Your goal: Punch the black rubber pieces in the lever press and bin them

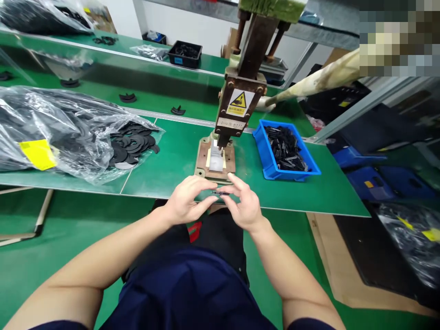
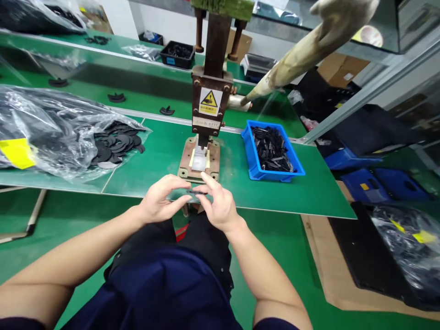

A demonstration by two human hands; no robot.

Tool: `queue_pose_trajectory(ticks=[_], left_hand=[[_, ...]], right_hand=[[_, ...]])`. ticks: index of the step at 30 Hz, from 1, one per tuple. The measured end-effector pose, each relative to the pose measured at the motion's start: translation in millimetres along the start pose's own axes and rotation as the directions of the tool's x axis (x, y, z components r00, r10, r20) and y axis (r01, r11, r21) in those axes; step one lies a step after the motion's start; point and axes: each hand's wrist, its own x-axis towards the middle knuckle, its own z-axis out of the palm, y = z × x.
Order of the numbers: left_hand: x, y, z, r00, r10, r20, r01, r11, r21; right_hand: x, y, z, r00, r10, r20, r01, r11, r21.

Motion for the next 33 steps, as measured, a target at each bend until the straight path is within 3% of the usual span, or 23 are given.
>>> queue_pose_trajectory(ticks=[14, 21, 24, 29, 31, 33], left_hand=[[4, -4, 4.2, 0.999, 0.018, 0.033, -0.018, 1.0, 0.002], [1, -10, 7.2, 0.995, -0.078, 0.063, 0.09, 0.97, -0.227], [1, -7, 6.7, 0.979, -0.186, 0.082, 0.203, 0.911, -0.358], [8, -14, -0.5, 0.912, -0.388, 0.131, 0.383, 0.696, -0.607], [11, -22, -5.2, 0.907, -0.413, 0.084, 0.389, 0.744, -0.543], [14, -28, -9.0, 0.936, -0.349, 0.044, 0.343, 0.879, -0.331]], right_hand=[[-4, 9, 2, 0.999, -0.051, 0.002, 0.051, 0.997, 0.06], [-6, 3, 10, 0.999, 0.035, -0.021, -0.033, 0.996, 0.087], [-3, -2, 11, 0.999, 0.031, -0.006, -0.03, 0.991, 0.129], [5, 3, -2, 0.999, 0.049, -0.009, -0.048, 0.993, 0.107], [10, 5, -9, 0.994, 0.094, -0.064, -0.089, 0.993, 0.071], [14, 3, -10, 0.99, 0.105, -0.093, -0.099, 0.993, 0.062]])
